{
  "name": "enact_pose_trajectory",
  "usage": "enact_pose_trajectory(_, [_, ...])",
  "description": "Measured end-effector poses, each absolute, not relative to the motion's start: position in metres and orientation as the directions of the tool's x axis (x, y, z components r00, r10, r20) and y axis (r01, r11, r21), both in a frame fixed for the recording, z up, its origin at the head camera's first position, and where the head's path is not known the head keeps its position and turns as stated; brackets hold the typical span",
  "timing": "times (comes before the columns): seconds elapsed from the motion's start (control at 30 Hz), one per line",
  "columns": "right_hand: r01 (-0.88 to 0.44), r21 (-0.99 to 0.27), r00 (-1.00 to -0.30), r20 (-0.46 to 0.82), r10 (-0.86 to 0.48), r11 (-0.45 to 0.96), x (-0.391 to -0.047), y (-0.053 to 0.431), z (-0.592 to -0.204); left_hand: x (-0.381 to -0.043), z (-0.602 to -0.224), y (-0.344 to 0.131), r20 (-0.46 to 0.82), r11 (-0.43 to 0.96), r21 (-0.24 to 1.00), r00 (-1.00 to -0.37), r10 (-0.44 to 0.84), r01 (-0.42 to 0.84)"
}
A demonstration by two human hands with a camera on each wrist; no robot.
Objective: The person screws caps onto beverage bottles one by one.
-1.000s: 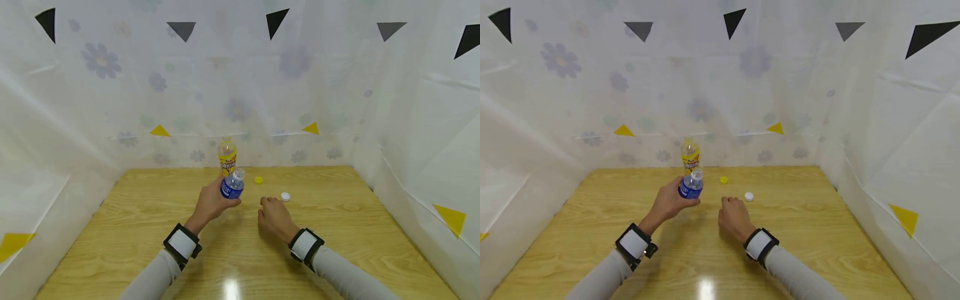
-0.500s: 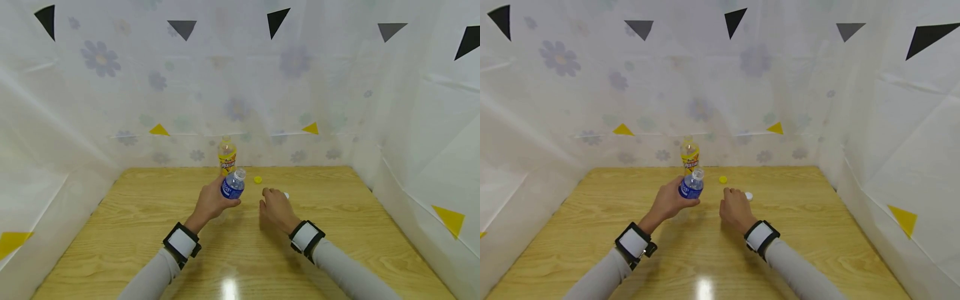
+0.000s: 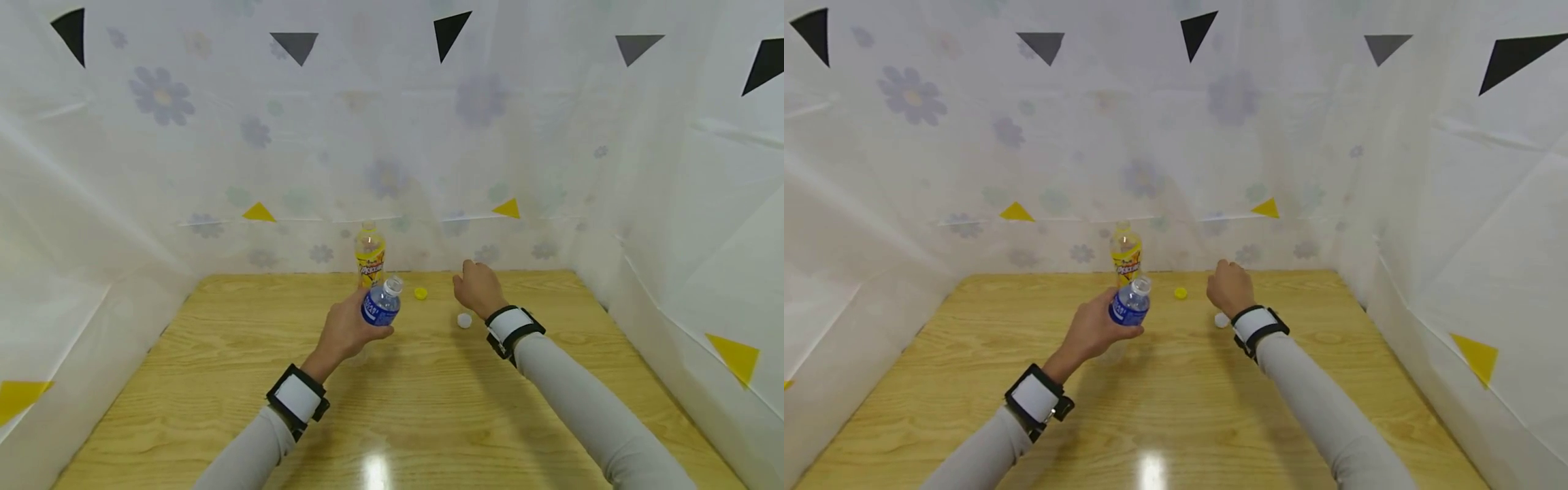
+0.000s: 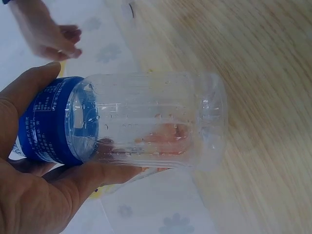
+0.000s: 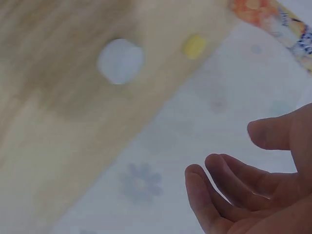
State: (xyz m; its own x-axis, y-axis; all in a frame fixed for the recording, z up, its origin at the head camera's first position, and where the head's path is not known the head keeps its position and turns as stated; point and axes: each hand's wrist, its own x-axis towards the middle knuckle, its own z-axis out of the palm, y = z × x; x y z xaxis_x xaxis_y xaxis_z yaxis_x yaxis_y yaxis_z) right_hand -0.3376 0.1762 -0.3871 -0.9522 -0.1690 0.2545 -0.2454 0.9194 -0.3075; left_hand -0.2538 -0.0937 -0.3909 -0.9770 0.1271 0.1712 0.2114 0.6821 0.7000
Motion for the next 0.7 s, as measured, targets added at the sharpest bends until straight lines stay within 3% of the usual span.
enact_pose_trajectory(0.17, [-0.133, -0.386, -0.991, 0.077, -0.112, 0.913, -0.341, 0.184, -0.413, -0.253, -0.390, -0.093, 0.169, 0.688, 0.697, -0.978, 0.119, 0.204])
enact_pose_trajectory(0.37, [-0.095, -0.356, -0.988, -0.082, -0.132, 0.930, -0.334, 0.185, -0.438, -0.252, -0.394, -0.092, 0.165, 0.693, 0.691, -0.978, 0.125, 0.205])
enact_pose_trajectory(0.7, [-0.091, -0.313, -0.987, -0.100, -0.128, 0.946, -0.332, 0.180, -0.440, -0.249, -0.392, -0.093, 0.172, 0.692, 0.690, -0.977, 0.126, 0.211])
